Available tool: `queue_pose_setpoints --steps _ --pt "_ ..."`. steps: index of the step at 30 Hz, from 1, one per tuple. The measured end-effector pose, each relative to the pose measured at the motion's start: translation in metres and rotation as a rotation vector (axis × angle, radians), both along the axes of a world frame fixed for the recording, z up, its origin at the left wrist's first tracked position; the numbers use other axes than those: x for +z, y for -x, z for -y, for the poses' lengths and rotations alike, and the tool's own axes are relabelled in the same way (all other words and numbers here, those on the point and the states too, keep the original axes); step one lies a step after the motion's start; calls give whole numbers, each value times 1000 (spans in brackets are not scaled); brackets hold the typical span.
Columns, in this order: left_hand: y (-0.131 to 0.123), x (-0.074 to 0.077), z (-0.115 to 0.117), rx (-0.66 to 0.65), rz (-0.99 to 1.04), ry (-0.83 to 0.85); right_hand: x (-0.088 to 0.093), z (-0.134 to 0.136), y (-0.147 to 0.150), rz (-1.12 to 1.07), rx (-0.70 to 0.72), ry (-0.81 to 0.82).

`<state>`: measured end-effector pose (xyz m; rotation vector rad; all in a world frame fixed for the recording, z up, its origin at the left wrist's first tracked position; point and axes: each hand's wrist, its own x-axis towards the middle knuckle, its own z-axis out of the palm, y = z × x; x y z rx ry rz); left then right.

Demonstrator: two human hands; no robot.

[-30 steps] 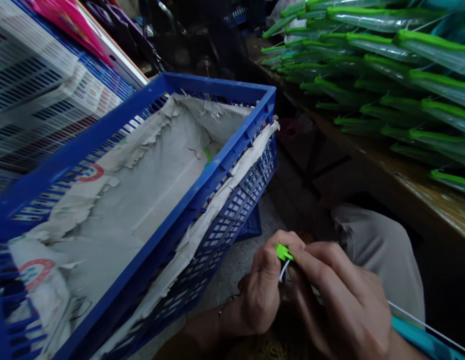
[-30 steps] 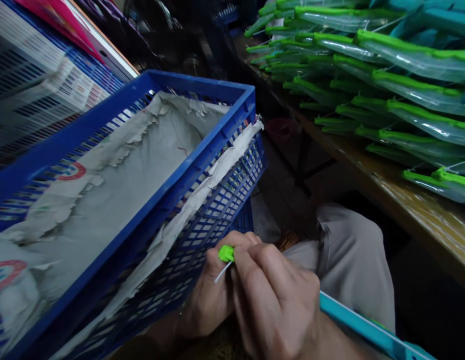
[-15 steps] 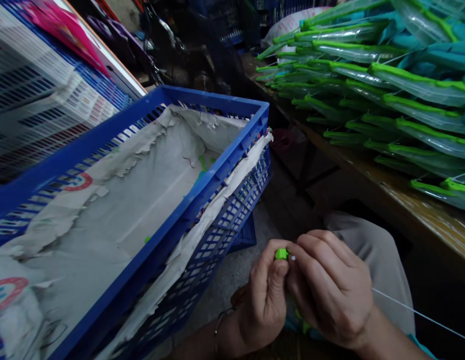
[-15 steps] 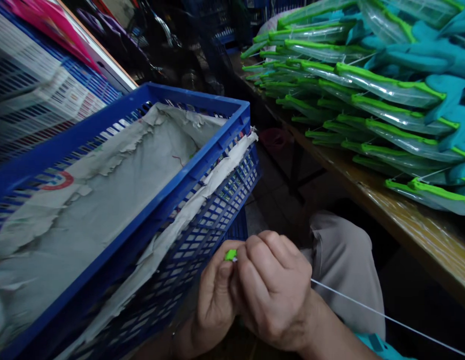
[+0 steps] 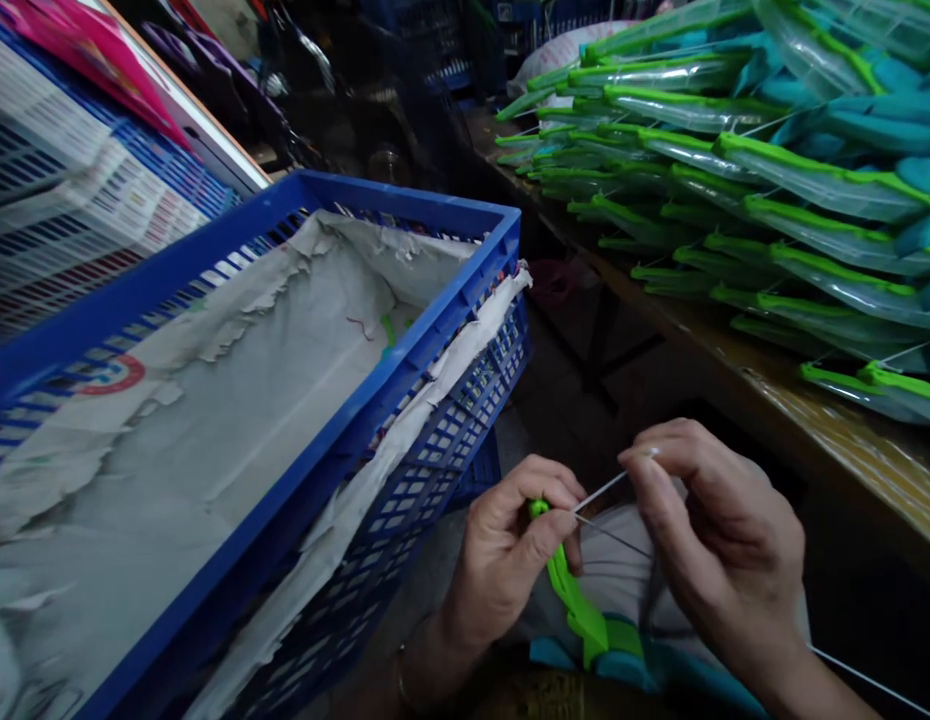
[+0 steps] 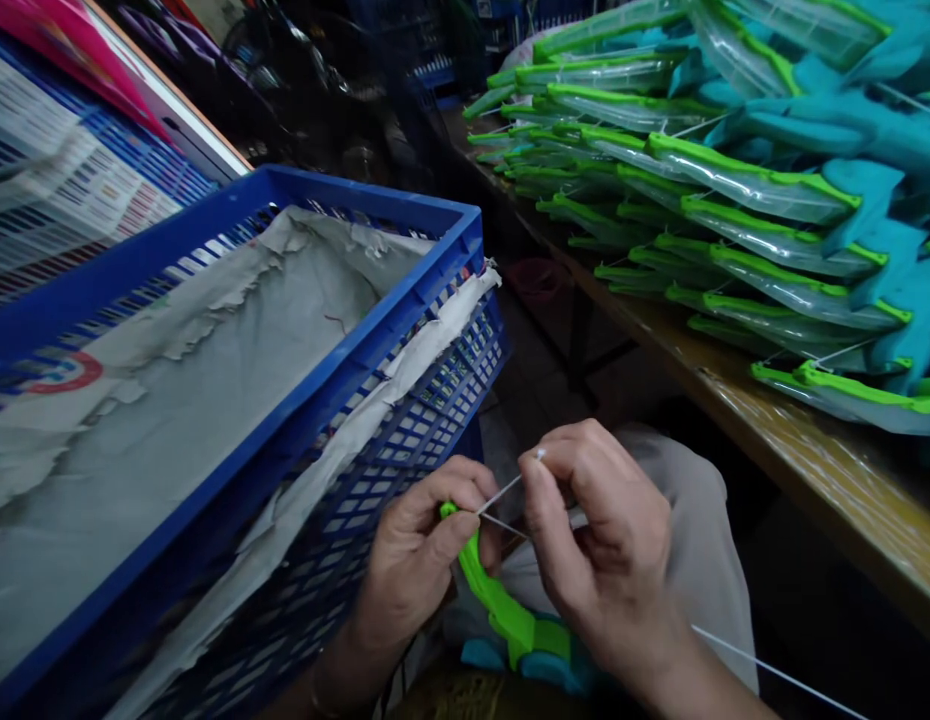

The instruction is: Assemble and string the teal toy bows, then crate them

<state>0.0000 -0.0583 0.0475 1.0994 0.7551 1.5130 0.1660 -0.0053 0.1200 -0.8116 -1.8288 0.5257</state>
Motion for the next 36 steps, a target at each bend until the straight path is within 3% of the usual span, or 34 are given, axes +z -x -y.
queue_pose_setpoints --steps 8,16,20,28,36 --pt "-5 6 -1 92 -48 68 -9 9 2 102 207 -74" --pt "-6 5 6 77 -19 40 -22 12 3 52 212 72" --pt "-5 0 5 29 26 43 -23 10 1 117 206 43" --pt "-6 8 7 83 -61 159 -28 22 2 245 235 -31" --pt "-7 12 6 -17 62 211 -23 22 -5 62 318 181"
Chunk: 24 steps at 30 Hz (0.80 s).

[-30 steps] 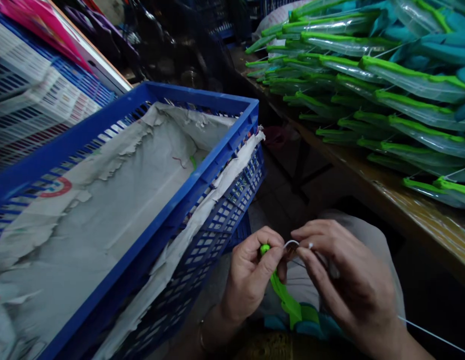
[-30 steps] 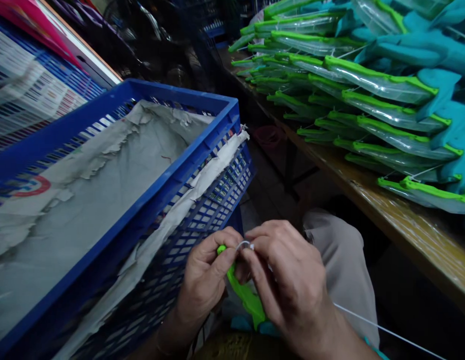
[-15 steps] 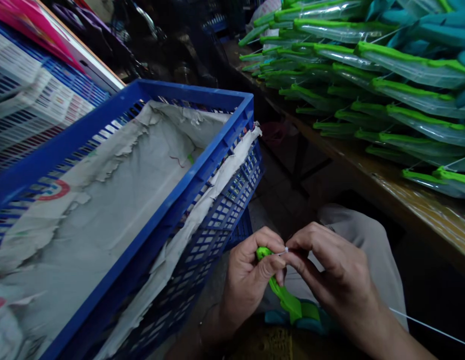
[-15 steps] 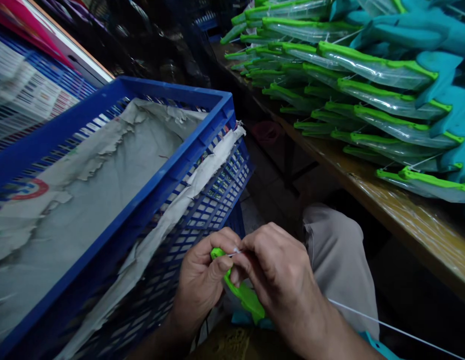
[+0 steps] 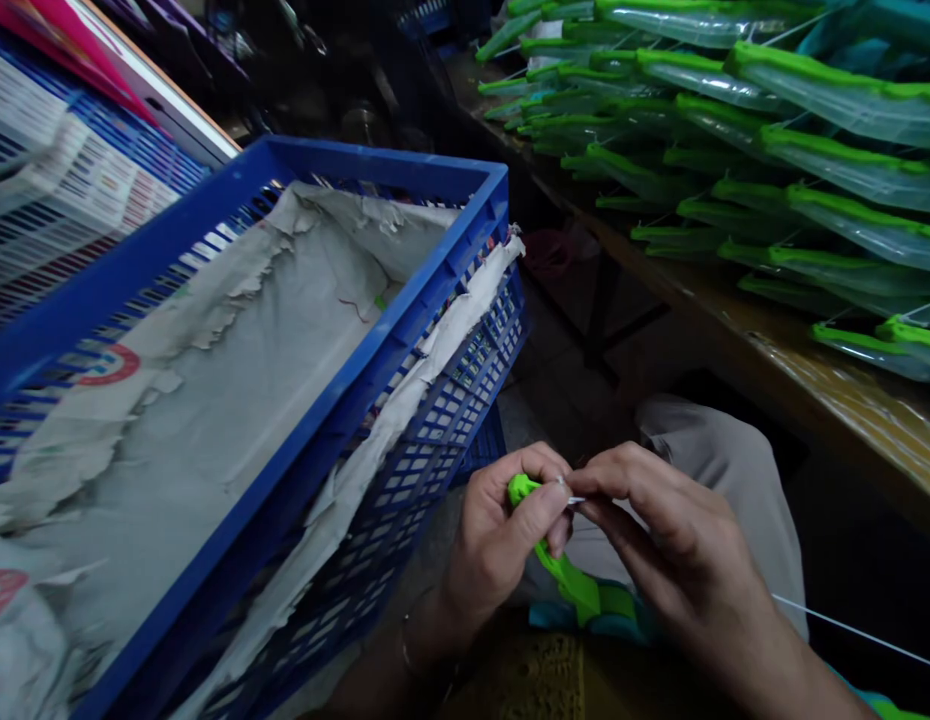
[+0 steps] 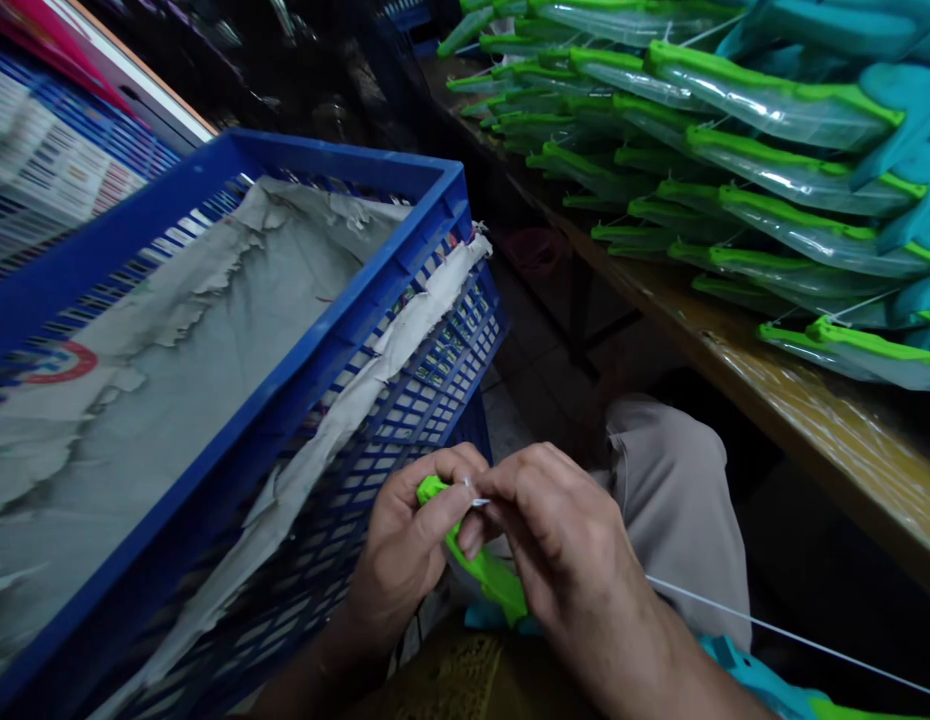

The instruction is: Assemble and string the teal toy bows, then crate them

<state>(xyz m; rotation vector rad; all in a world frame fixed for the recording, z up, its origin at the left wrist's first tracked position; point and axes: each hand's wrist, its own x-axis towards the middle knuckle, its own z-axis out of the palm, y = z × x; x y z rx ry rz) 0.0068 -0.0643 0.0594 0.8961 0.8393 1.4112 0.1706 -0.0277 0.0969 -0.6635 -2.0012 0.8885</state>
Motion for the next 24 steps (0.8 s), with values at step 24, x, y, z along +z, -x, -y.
queue_pose_setpoints --steps 24 --pt "6 -1 -4 19 -150 29 0 -2 1 37 -22 38"
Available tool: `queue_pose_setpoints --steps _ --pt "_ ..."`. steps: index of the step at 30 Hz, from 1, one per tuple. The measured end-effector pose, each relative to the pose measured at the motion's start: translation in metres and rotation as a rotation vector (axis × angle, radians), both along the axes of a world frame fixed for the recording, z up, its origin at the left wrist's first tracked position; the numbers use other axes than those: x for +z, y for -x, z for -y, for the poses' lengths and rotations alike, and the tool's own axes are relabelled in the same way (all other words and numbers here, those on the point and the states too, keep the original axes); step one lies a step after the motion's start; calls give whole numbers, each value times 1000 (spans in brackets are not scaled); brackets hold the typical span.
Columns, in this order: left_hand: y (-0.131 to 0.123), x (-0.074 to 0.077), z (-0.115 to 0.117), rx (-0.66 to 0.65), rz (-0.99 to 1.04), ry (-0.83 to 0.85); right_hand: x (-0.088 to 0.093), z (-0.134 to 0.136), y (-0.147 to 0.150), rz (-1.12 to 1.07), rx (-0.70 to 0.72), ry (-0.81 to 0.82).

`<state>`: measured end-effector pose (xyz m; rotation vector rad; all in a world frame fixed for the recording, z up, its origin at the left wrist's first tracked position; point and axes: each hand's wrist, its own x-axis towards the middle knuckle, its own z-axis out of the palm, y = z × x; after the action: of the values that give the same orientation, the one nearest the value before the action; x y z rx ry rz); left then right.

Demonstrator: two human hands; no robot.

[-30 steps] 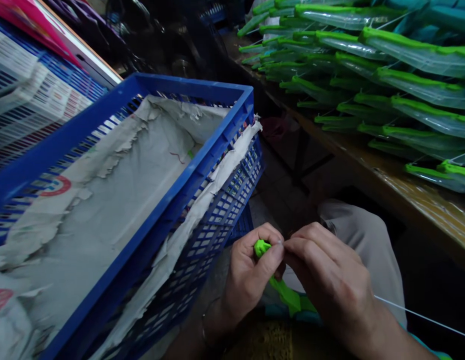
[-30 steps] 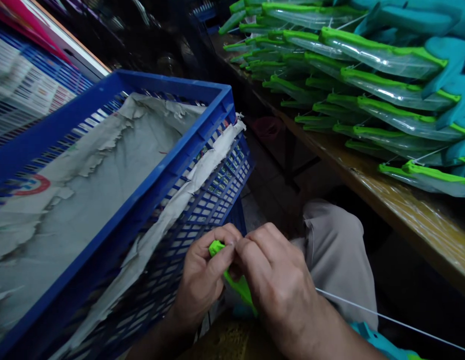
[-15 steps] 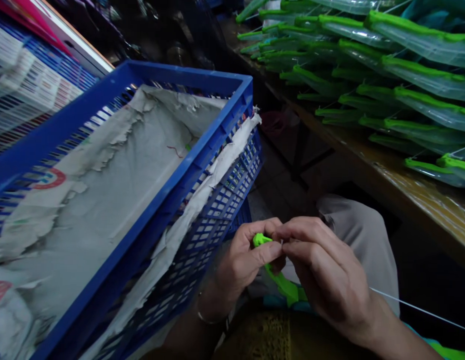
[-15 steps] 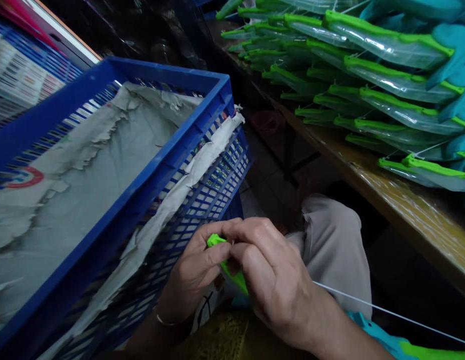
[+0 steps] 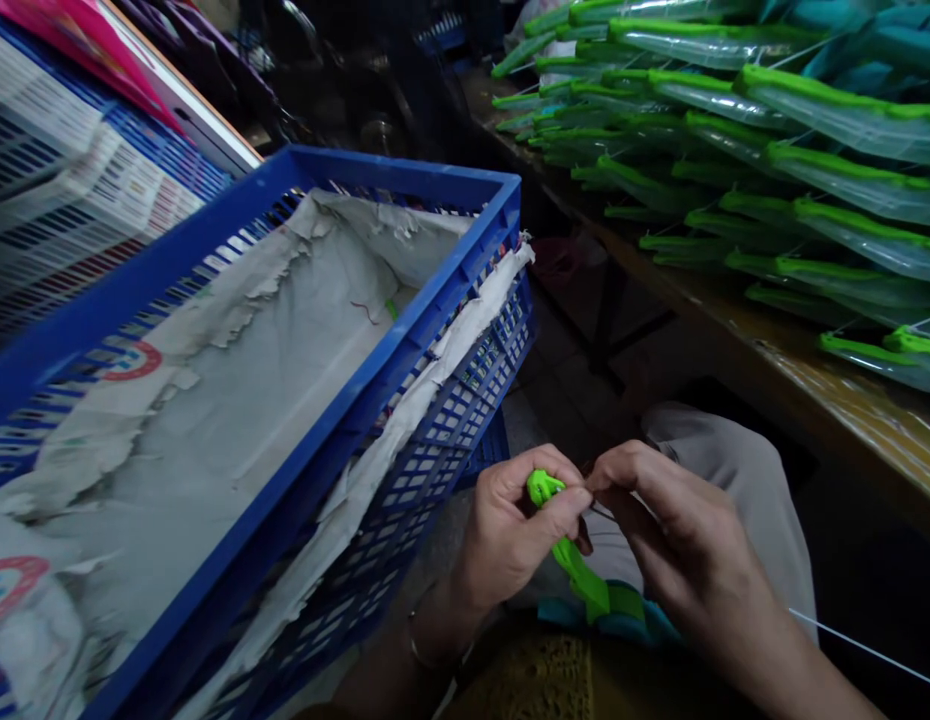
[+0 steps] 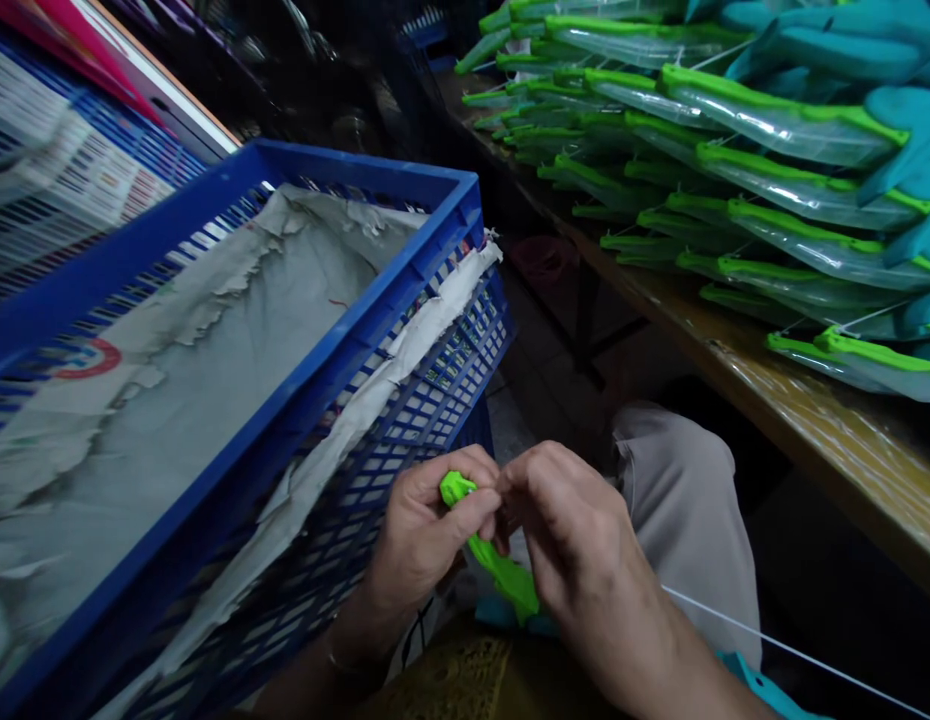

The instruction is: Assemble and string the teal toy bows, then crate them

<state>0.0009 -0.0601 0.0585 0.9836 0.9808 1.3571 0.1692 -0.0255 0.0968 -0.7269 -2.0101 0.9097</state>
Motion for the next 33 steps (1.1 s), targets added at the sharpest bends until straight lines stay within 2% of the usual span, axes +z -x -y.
queue_pose_setpoints --steps 3,5,11,16,23,27,33 --pt "3 4 -3 -36 -35 -39 -3 -2 -1 -8 -25 72" --pt "5 5 -5 -77 -49 -44 -7 -1 -1 -18 -50 65" --pt "7 -6 -6 -163 103 23 -15 2 4 -27 -76 -200" --pt "1 -14 -5 -135 186 24 -20 5 6 -34 -87 -297" --pt "-2 -18 -7 -74 158 99 -26 5 8 14 -161 -316" --pt "-3 -17 -9 -46 176 74 -25 6 7 10 -209 -289" --pt "-2 -19 -9 -37 158 35 -25 10 2 13 -156 -233"
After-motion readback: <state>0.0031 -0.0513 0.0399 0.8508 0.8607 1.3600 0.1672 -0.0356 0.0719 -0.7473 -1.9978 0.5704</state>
